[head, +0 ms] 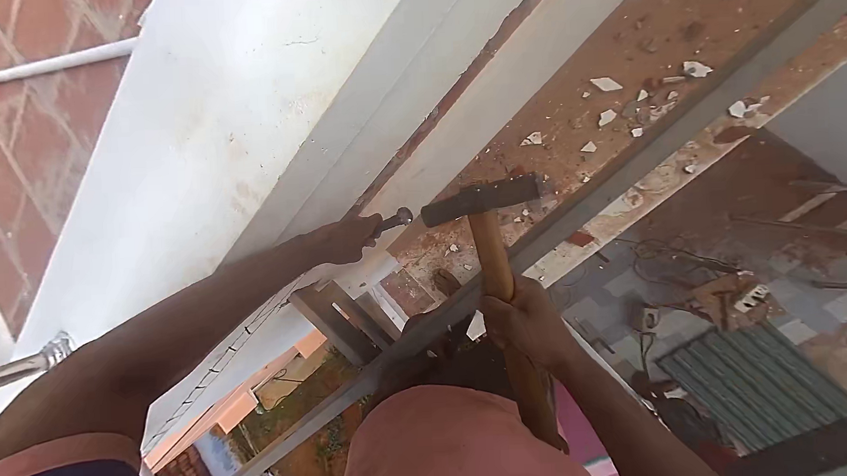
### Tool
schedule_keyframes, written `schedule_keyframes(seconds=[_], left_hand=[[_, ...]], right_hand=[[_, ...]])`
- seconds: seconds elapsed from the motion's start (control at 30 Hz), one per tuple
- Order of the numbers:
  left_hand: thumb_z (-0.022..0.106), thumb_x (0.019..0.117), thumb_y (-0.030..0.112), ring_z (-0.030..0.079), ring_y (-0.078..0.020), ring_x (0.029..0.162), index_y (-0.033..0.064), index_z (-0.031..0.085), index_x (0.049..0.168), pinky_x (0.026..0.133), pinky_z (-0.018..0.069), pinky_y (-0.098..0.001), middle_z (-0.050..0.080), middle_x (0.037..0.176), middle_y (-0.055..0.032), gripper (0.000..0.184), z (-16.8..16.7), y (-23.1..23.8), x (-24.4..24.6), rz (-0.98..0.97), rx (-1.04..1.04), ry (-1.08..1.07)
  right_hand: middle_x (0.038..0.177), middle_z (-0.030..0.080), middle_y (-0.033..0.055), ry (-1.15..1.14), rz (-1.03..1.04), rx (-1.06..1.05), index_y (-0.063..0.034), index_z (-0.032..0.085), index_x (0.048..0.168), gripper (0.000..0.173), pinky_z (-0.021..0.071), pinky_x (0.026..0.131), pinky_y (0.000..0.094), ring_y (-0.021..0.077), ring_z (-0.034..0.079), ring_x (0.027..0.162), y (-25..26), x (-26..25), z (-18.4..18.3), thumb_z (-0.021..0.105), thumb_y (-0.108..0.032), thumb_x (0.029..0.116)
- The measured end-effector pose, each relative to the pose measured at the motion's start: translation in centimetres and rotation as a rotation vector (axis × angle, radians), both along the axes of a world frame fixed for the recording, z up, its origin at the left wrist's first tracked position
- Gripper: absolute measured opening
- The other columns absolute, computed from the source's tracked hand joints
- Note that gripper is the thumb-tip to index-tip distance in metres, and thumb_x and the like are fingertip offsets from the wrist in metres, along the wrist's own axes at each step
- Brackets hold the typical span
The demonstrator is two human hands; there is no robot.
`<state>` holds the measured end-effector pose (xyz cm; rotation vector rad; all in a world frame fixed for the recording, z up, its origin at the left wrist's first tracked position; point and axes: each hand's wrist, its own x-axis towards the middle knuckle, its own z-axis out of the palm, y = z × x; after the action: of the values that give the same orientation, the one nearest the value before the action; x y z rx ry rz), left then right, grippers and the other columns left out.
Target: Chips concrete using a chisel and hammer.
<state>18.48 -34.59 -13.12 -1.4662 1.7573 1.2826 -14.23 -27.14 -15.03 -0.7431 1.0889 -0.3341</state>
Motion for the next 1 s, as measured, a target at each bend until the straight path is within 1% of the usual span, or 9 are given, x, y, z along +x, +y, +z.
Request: schedule_keyframes(seconds=[0.1,0.23,0.3,0.4,0.53,0.63,0.77,0.9,1.0], left_hand=[[0.059,0.1007,0.0,0.066,-0.0279,0.097,0.0007,0.054,0.122,0.089,0.0539,-0.045,0.065,0.104,-0.0153,0.022,0.4,0.3,1.3,0.038,0.004,0.006],[0.056,0.1021,0.0,0.063,-0.0222,0.085,0.0018,0.053,0.117,0.079,0.0539,-0.0395,0.061,0.094,-0.0113,0.015,3.0,0.9,0.8,0.096,-0.032,0.081],[0.054,0.1045,0.004,0.065,-0.0253,0.092,0.001,0.055,0.12,0.085,0.055,-0.0432,0.063,0.101,-0.0135,0.015,4.7,0.3,0.0,0.05,-0.123,0.121],[0.062,0.0994,0.005,0.068,-0.0351,0.105,-0.0004,0.065,0.119,0.092,0.0554,-0.0502,0.068,0.111,-0.0191,0.02,2.9,4.0,-1.0,-0.085,-0.341,0.323],[0.068,0.0919,0.005,0.07,-0.0327,0.096,0.0057,0.072,0.116,0.084,0.0563,-0.0487,0.071,0.099,-0.0149,0.025,-2.1,8.0,-1.6,-0.19,-0.446,0.441],[0.064,0.0977,0.013,0.069,-0.0308,0.09,0.0082,0.074,0.117,0.078,0.0561,-0.0478,0.07,0.093,-0.0121,0.022,-3.4,8.2,-2.0,-0.164,-0.418,0.445],[0.063,0.098,0.019,0.07,-0.0264,0.08,0.0075,0.074,0.11,0.069,0.0574,-0.0428,0.071,0.086,-0.0091,0.02,-5.1,7.3,-2.4,-0.156,-0.589,0.483],[0.065,0.099,0.025,0.068,-0.0261,0.069,0.0011,0.067,0.086,0.059,0.0552,-0.0416,0.065,0.075,-0.0113,0.027,-6.4,6.7,-2.0,-0.11,-0.665,0.454],[0.062,0.0986,0.024,0.063,-0.0242,0.061,0.0028,0.063,0.078,0.053,0.0507,-0.0396,0.058,0.066,-0.0091,0.03,-6.7,6.4,-1.6,-0.072,-0.73,0.419]], right_hand=[[0.055,0.055,-0.0028,0.037,-0.075,-0.171,-0.014,0.058,0.088,0.011,0.0486,0.039,0.0291,0.0107,0.053,0.04,-0.9,-2.9,-0.4,0.065,-0.022,0.0837],[0.061,0.06,-0.0068,-0.033,-0.235,-0.493,-0.0225,0.063,0.089,0.01,0.051,0.041,0.0265,0.0073,0.056,0.045,-1.5,-4.8,1.6,0.071,-0.028,0.0887],[0.063,0.061,-0.0083,-0.06,-0.263,-0.563,-0.0236,0.063,0.089,0.009,0.0513,0.042,0.0251,0.0054,0.057,0.047,-1.4,-4.0,1.3,0.071,-0.028,0.0898],[0.065,0.062,-0.0101,-0.03,-0.226,-0.573,-0.0216,0.063,0.089,0.012,0.0508,0.044,0.0231,0.0021,0.058,0.049,1.1,-3.6,-0.1,0.07,-0.03,0.0917],[0.066,0.063,-0.0115,0.051,-0.187,-0.454,-0.0187,0.061,0.089,0.01,0.051,0.043,0.0222,0.0008,0.058,0.049,4.5,-3.3,-1.0,0.069,-0.024,0.0894],[0.064,0.063,-0.0098,0.097,-0.164,-0.397,-0.016,0.061,0.089,0.011,0.0513,0.041,0.0246,0.0026,0.058,0.047,6.3,-3.5,-1.6,0.069,-0.024,0.0883],[0.062,0.062,-0.0099,0.125,-0.17,-0.364,-0.0163,0.061,0.087,0.01,0.0507,0.041,0.0245,0.0025,0.057,0.046,7.9,-3.7,-1.9,0.069,-0.022,0.0877],[0.062,0.061,-0.0104,0.11,-0.196,-0.353,-0.0184,0.06,0.086,0.009,0.0507,0.041,0.0246,0.0027,0.057,0.046,9.1,-4.1,-2.0,0.069,-0.02,0.0882],[0.061,0.061,-0.0102,0.11,-0.234,-0.353,-0.0186,0.061,0.087,0.009,0.0506,0.041,0.0248,0.0031,0.057,0.045,9.5,-4.3,-2.3,0.069,-0.02,0.0877]])
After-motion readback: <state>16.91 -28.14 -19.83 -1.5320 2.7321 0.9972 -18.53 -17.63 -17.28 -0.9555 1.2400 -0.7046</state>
